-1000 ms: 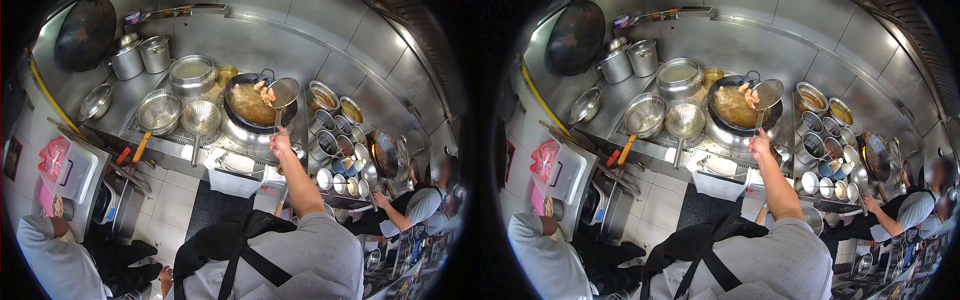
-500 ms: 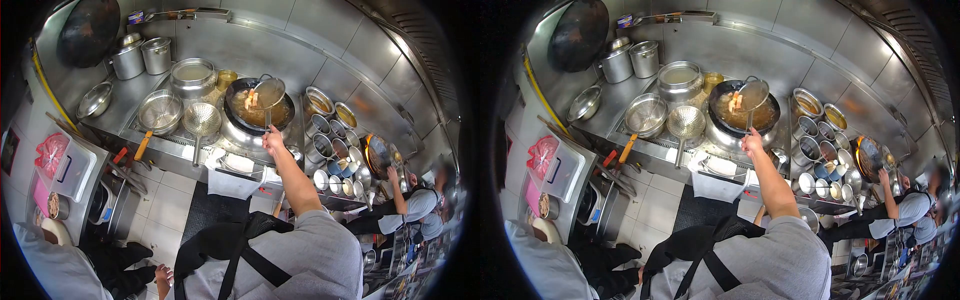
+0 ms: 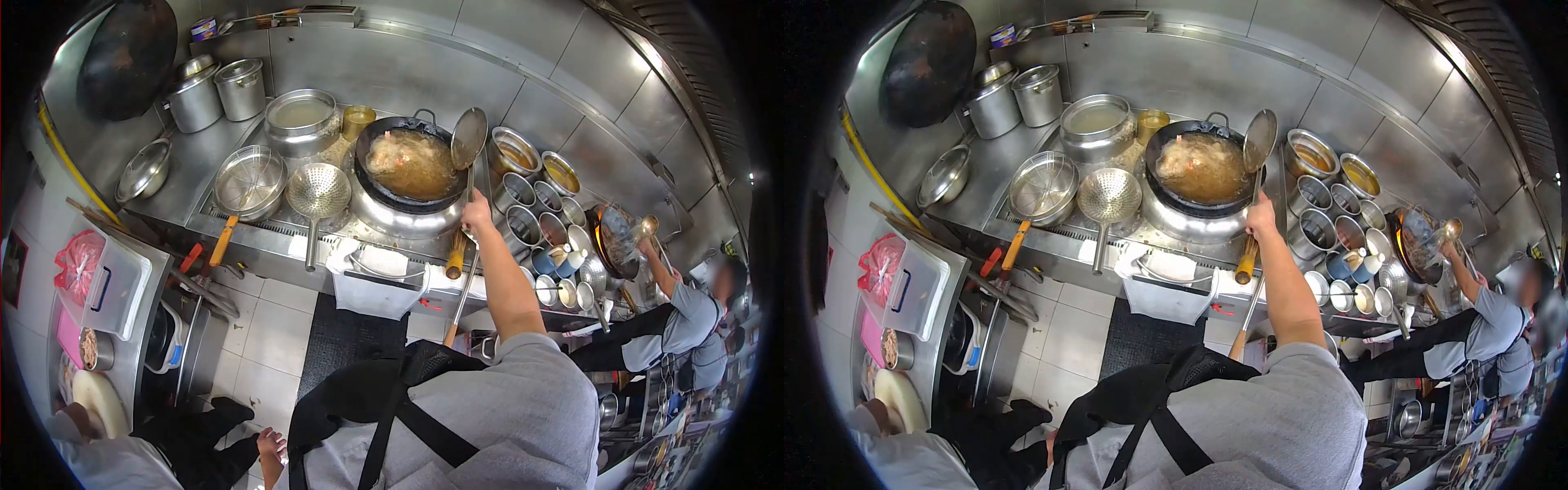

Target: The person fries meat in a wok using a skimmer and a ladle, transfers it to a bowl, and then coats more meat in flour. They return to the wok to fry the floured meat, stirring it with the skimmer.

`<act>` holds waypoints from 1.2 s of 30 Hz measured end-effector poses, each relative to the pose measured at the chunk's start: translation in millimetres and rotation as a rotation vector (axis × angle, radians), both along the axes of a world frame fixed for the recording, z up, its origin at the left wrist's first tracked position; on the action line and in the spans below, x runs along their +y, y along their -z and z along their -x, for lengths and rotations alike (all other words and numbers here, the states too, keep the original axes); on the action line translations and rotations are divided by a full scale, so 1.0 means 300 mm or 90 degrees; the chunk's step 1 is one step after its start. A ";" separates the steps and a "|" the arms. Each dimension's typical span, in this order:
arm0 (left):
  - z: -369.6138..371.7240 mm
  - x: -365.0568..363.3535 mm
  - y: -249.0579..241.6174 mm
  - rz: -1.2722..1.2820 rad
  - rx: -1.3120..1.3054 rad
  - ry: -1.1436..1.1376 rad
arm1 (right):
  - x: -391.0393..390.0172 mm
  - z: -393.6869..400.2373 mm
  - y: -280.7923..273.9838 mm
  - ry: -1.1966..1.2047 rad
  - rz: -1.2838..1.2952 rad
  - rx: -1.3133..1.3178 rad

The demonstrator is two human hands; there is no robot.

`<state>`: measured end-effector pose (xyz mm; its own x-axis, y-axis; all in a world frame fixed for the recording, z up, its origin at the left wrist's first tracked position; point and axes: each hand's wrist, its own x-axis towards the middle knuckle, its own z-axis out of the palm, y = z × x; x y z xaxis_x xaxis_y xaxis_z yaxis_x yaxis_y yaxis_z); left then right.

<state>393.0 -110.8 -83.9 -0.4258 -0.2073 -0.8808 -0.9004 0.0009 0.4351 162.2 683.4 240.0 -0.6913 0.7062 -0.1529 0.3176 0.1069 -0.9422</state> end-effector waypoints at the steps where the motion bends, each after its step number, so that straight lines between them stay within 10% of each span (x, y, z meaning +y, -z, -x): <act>1: -0.001 0.014 -0.004 0.000 0.000 -0.001 | 0.020 -0.015 0.010 -0.001 0.000 0.000; 17: 0.068 0.272 -0.384 0.128 0.045 0.135 | 0.149 0.076 0.223 -0.218 0.485 -0.001; 33: -0.015 0.296 -0.418 0.141 0.037 0.085 | 0.045 0.081 0.256 -0.154 0.582 0.186; 36: -0.070 0.195 -0.177 0.108 -0.019 0.025 | 0.060 0.015 0.254 -0.160 0.550 0.176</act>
<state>414.0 -52.4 -30.6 -0.4108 -0.3382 -0.8467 -0.9107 0.1072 0.3990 157.8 701.5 164.0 -0.8980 0.2499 -0.3621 0.1339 -0.6287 -0.7660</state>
